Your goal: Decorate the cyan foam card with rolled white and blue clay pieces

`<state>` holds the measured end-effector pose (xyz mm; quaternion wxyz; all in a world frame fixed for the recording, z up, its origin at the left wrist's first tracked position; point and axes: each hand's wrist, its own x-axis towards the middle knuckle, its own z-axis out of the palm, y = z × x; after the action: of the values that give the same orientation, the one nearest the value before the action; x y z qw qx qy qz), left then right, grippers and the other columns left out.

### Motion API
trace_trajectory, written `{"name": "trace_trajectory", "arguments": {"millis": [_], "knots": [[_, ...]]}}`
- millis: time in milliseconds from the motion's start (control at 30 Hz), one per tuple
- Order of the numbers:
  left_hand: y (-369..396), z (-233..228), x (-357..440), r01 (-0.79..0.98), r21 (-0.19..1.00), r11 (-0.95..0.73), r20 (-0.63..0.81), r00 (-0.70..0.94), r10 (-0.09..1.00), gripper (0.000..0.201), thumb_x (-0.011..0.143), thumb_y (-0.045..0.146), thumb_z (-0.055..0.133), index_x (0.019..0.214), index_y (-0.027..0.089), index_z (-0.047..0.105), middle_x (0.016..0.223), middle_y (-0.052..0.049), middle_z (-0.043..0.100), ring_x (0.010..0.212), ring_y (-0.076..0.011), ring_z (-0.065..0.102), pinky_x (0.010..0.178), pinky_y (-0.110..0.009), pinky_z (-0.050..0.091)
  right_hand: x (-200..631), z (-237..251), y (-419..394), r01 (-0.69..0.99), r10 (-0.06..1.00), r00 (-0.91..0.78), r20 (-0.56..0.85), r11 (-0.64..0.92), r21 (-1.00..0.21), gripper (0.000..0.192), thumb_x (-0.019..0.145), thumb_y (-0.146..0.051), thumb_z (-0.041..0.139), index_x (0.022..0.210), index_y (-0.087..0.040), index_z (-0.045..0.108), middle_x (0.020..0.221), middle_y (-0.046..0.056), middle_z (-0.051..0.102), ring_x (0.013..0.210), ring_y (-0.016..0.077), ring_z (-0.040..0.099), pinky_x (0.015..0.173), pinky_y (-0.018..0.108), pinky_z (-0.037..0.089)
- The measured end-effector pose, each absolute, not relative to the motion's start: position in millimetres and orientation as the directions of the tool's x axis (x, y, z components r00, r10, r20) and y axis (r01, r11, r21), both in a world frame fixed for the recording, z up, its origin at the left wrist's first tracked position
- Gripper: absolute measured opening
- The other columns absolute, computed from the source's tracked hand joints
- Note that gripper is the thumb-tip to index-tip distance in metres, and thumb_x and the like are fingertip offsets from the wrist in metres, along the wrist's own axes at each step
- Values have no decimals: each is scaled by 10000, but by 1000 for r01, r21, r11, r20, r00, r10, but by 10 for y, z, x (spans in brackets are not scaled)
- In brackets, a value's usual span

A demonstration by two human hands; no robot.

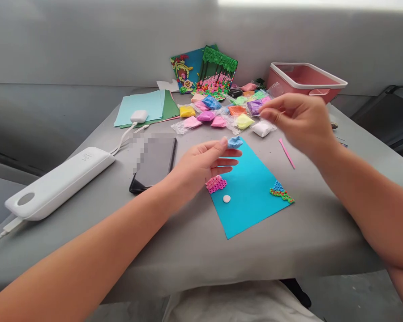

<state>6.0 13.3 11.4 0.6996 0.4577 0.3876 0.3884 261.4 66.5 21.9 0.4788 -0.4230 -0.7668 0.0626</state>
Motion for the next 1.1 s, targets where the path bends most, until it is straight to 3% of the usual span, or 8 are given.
{"name": "trace_trajectory", "arguments": {"millis": [100,167,300,467,633,900,1000,1100], "knots": [[128,119,68,-223,932,286,-190,369,910,310,794,485,832,887,196,772,1003,-59,792,897,-185,714,832,-313,575,3230,99,1173,699,694,-125,709,569,-433,165,881,-335,803,807,-193,767,677,16,667,609,117,476,651,322,402],[121,123,66,-220,935,277,-181,376,909,302,792,481,834,881,200,773,997,-56,790,895,-180,711,825,-301,577,3578,-32,1425,790,627,-210,750,561,-248,242,886,-360,792,711,-201,737,572,-9,555,579,116,373,614,320,325],[108,137,68,-188,942,280,-195,375,906,334,767,516,847,883,210,781,996,-57,784,900,-178,706,815,-290,576,3890,-293,1673,831,620,-233,749,527,-178,238,872,-390,801,742,-194,760,601,1,498,603,134,231,606,333,258],[98,146,82,-169,943,287,-206,382,901,324,748,501,860,876,213,786,1007,-61,780,899,-184,699,809,-293,571,3912,-418,1739,881,681,-220,698,445,-157,205,825,-377,844,759,-192,784,627,-4,441,619,140,192,614,346,239],[106,144,84,-156,938,310,-229,395,890,279,757,452,860,879,214,782,1010,-53,775,888,-178,696,801,-287,571,3870,-405,1684,921,744,-163,648,350,-170,169,778,-312,878,747,-189,767,680,14,483,662,147,242,649,337,275],[116,142,80,-180,925,334,-255,357,899,341,797,484,819,931,176,757,1042,-79,776,865,-182,700,784,-295,576,3457,-211,1370,929,814,-68,576,262,-262,47,826,-191,735,852,-204,699,856,74,716,760,204,570,763,383,476],[110,146,88,-176,927,332,-256,354,900,326,810,471,811,927,174,748,1037,-77,778,853,-182,700,782,-297,577,3105,-57,1160,888,815,-72,575,315,-334,173,846,-214,701,1016,-236,724,997,61,771,780,216,662,784,397,548],[107,147,97,-173,929,327,-255,344,904,326,825,473,797,932,170,744,1044,-77,779,860,-183,698,785,-297,576,2731,64,900,785,798,-140,586,450,-425,138,867,-278,703,986,-242,764,1023,65,788,837,241,696,796,412,577]]}}
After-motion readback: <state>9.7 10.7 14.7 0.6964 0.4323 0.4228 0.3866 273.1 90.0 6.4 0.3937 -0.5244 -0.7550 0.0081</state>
